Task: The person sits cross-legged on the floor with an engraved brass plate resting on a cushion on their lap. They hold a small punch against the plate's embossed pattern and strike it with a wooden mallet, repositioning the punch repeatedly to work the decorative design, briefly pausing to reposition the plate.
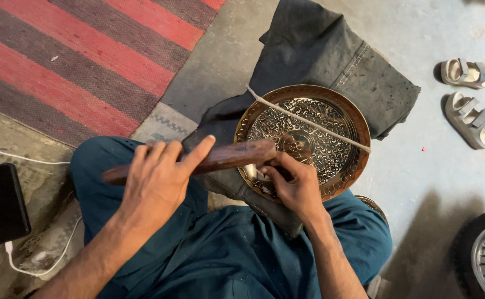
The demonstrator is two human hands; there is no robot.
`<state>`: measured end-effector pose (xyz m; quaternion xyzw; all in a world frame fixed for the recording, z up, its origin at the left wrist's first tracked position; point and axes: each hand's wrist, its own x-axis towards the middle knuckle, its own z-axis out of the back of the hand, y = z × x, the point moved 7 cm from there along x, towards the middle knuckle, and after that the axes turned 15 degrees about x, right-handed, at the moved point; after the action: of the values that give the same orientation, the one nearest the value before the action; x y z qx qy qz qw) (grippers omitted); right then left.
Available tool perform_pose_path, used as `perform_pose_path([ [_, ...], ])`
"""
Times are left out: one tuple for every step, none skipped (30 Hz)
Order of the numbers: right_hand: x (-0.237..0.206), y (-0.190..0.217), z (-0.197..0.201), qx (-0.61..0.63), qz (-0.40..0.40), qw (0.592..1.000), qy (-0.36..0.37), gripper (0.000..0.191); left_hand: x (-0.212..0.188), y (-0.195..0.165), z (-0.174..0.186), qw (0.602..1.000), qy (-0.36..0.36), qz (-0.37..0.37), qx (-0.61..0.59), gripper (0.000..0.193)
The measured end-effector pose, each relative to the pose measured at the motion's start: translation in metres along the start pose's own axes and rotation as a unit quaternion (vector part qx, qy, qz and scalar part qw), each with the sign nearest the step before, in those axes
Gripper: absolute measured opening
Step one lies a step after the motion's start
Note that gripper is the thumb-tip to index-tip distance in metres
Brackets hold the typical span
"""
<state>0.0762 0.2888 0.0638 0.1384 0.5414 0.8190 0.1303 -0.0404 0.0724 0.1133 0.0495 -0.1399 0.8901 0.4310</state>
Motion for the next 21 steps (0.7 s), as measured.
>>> perform_pose_path([
  [0.0, 0.0, 0.0, 0.006, -0.001, 1.0, 0.006, 0.025, 0.0, -0.002, 0.0, 0.998, -0.001, -0.02, 0.06, 0.084],
  [0.0, -0.001, -0.001, 0.012, -0.002, 1.0, 0.01, 0.026, -0.001, -0.002, 0.001, 0.999, -0.01, -0.018, 0.03, 0.085],
  [0.0, -0.002, -0.001, 0.006, -0.007, 1.0, 0.01, 0.024, -0.002, -0.001, 0.002, 1.0, -0.019, -0.017, -0.001, 0.086],
  [0.0, -0.003, 0.0, -0.001, -0.012, 1.0, 0.009, 0.023, -0.002, -0.001, 0.002, 0.999, -0.028, -0.016, -0.032, 0.087],
  [0.0, -0.004, 0.0, -0.008, -0.017, 1.0, 0.008, 0.021, -0.002, -0.001, 0.0, 0.999, -0.02, -0.014, 0.021, 0.084],
  [0.0, -0.004, 0.0, -0.005, -0.011, 1.0, 0.005, 0.025, -0.003, -0.001, -0.001, 0.997, -0.013, -0.012, 0.075, 0.082],
  [0.001, -0.004, 0.001, -0.001, -0.004, 1.0, 0.002, 0.028, -0.003, 0.0, -0.003, 0.991, -0.007, -0.008, 0.13, 0.08],
  [0.0, -0.004, 0.001, 0.003, 0.001, 1.0, -0.002, 0.031, -0.002, 0.001, 0.0, 0.998, -0.034, -0.008, 0.053, 0.081],
  [0.0, -0.005, 0.002, 0.0, -0.001, 1.0, -0.001, 0.028, -0.003, 0.001, 0.002, 0.998, -0.058, -0.01, -0.027, 0.083],
  [0.001, -0.006, 0.001, -0.004, 0.002, 1.0, 0.003, 0.024, -0.002, 0.002, 0.004, 0.991, -0.086, -0.009, -0.104, 0.086],
  [0.001, -0.006, 0.001, -0.007, 0.004, 1.0, 0.009, 0.02, -0.002, 0.001, 0.001, 0.997, -0.066, -0.016, -0.026, 0.083],
  [0.001, -0.007, 0.001, -0.002, -0.001, 1.0, 0.006, 0.025, -0.002, 0.001, -0.003, 0.997, -0.046, -0.023, 0.052, 0.081],
  [0.001, -0.008, 0.002, 0.003, -0.005, 1.0, 0.006, 0.029, -0.002, 0.001, -0.007, 0.991, -0.027, -0.028, 0.131, 0.08],
  [0.001, -0.008, 0.002, 0.008, -0.011, 1.0, 0.003, 0.033, -0.002, 0.004, -0.006, 0.998, -0.039, -0.012, 0.043, 0.08],
  [-0.001, -0.007, 0.002, 0.011, -0.008, 1.0, 0.003, 0.032, -0.002, 0.007, -0.006, 0.998, -0.047, 0.002, -0.048, 0.081],
  [0.0, -0.006, 0.002, 0.014, -0.002, 1.0, 0.005, 0.03, -0.002, 0.01, -0.006, 0.989, -0.056, 0.019, -0.138, 0.083],
  [0.0, -0.004, 0.001, 0.018, 0.006, 1.0, 0.01, 0.029, -0.003, 0.008, -0.008, 0.998, -0.04, 0.007, -0.039, 0.081],
  [0.0, -0.004, 0.001, 0.013, 0.002, 1.0, 0.007, 0.03, -0.003, 0.006, -0.012, 0.998, -0.024, -0.006, 0.06, 0.08],
  [0.0, -0.003, 0.001, 0.008, 0.0, 1.0, 0.004, 0.031, -0.003, 0.005, -0.015, 0.987, -0.01, -0.019, 0.159, 0.079],
  [0.001, -0.003, 0.002, 0.003, -0.002, 1.0, 0.001, 0.031, -0.003, 0.007, -0.011, 0.997, -0.04, -0.005, 0.063, 0.08],
  [0.001, 0.0, 0.001, 0.004, 0.012, 1.0, 0.002, 0.031, -0.003, 0.011, -0.008, 0.997, -0.066, 0.004, -0.035, 0.08],
])
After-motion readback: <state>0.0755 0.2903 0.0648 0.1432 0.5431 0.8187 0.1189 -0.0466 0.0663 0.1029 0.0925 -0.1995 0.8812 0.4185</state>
